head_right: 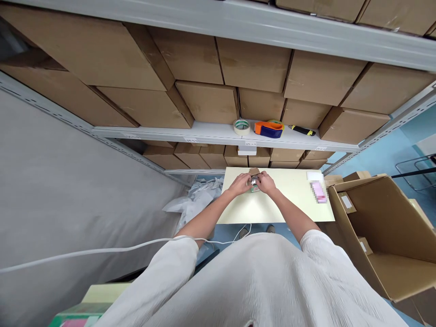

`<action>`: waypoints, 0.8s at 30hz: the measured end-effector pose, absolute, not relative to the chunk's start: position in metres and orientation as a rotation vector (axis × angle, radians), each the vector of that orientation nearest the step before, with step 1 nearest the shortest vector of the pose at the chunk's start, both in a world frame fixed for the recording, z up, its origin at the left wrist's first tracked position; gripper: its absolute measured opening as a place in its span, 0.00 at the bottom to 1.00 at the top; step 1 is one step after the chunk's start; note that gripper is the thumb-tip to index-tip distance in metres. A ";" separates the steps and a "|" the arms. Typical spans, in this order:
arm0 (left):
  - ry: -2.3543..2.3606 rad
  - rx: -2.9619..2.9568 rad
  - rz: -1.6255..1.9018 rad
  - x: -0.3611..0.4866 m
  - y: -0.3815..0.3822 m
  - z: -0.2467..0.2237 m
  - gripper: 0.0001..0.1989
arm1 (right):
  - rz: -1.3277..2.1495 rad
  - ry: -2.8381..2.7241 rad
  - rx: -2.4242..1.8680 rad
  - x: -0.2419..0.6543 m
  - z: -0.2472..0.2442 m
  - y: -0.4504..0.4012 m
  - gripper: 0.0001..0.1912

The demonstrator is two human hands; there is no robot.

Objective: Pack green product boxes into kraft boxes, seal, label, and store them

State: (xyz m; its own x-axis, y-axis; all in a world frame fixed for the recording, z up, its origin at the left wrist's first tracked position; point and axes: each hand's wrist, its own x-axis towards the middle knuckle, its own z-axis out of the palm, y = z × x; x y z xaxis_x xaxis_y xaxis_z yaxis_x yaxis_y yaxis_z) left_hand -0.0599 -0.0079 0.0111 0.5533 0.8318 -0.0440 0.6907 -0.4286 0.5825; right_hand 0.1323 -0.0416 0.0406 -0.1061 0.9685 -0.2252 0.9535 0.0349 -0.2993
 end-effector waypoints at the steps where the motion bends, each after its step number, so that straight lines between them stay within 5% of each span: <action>1: 1.239 2.210 0.358 -0.060 -0.009 0.009 0.14 | 0.578 -2.248 -2.109 0.128 0.044 -0.040 0.17; 15: 1.245 2.049 0.456 -0.067 -0.008 -0.013 0.29 | 0.550 -2.515 -2.367 0.090 0.064 -0.004 0.21; 24: 1.205 2.010 0.510 -0.067 -0.010 -0.016 0.34 | 0.592 -2.428 -2.454 0.077 0.066 0.001 0.33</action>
State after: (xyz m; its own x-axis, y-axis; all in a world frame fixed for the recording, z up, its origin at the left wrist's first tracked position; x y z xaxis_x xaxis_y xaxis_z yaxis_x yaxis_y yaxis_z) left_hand -0.0672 -0.0099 -0.0159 0.4833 0.8749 -0.0308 0.5873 -0.2980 0.7525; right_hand 0.0766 0.0008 0.0657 0.0145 0.8804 -0.4741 0.9998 -0.0052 0.0209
